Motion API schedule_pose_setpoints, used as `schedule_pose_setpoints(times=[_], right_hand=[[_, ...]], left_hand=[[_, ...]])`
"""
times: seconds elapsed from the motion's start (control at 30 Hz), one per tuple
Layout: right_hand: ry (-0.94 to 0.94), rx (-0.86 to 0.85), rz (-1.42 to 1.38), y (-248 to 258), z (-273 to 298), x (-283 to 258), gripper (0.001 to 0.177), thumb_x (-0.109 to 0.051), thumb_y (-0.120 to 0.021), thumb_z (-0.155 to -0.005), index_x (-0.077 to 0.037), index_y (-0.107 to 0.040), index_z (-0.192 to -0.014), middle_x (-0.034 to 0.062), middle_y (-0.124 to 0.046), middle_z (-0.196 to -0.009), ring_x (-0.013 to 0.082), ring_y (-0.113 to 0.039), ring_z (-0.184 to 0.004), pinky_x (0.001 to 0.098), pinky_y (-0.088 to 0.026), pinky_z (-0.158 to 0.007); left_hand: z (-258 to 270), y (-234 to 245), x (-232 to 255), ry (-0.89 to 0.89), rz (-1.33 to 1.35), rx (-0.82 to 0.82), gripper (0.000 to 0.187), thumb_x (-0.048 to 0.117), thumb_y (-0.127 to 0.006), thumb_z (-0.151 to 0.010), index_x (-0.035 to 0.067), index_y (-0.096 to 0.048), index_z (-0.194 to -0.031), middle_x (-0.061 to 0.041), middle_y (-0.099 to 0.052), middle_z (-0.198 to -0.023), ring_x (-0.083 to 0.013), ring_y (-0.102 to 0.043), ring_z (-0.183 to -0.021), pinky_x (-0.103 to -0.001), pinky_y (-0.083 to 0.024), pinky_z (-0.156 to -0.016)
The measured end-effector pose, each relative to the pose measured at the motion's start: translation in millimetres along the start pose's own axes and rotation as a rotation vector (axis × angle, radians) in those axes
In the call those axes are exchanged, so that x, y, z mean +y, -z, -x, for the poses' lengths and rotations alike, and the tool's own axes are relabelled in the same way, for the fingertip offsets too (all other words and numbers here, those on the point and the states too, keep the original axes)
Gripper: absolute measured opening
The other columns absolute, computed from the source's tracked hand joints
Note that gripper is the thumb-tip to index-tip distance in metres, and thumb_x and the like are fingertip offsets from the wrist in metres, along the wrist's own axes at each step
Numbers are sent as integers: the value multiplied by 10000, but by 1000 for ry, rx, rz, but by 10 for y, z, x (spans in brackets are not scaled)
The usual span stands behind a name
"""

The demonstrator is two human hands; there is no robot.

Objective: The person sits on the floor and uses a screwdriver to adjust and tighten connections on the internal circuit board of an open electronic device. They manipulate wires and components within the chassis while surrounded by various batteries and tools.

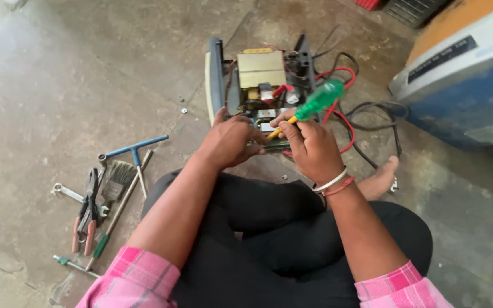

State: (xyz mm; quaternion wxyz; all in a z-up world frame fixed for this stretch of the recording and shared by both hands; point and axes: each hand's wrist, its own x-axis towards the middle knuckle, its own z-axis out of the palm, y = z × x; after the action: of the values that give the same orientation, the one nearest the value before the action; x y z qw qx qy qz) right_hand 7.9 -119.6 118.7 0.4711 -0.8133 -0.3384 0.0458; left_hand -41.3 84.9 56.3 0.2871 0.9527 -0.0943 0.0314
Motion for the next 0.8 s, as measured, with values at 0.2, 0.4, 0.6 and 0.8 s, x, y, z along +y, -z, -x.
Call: schedule_pose_setpoints(times=[0.2,0.4,0.6,0.8], right_hand=[[113,-38,69,-279,-127,-174,162,-123,-541,-1093,-27,-669,-1118,87,-754,-1042,225,-764,-911,336,-588,-797],[57,-64,135,-488,-115,-221,162,-135,-549,-1084,-30,-672,-1100,91,-757,-1023,238,-765,-884,338,-581,-776],[125,-51,120,-517,-77,-166,165,-128,-540,-1101,-14,-658,-1116,103,-750,-1070,254,-753,-956,356,-588,-827],[69,-66,125,-526,-69,-146,167,-133,-549,-1088,-21,-670,-1114,94,-756,-1055,235,-755,-910,348,-589,-797]], left_hand=[[16,70,-191,234,52,30,319,353,-881,-697,205,-761,-953,-31,-765,-849,-266,-710,-978,-594,-319,-1151],[-42,-34,-323,256,-11,-46,185,254,-870,-679,260,-814,-855,-50,-774,-861,-264,-724,-948,-623,-227,-1195],[-69,-105,-378,272,-54,-81,159,238,-847,-707,250,-811,-861,-84,-765,-879,-293,-724,-950,-626,-230,-1195],[-65,-116,-358,272,-48,-73,172,249,-838,-706,224,-805,-873,-97,-760,-885,-303,-720,-955,-633,-246,-1179]])
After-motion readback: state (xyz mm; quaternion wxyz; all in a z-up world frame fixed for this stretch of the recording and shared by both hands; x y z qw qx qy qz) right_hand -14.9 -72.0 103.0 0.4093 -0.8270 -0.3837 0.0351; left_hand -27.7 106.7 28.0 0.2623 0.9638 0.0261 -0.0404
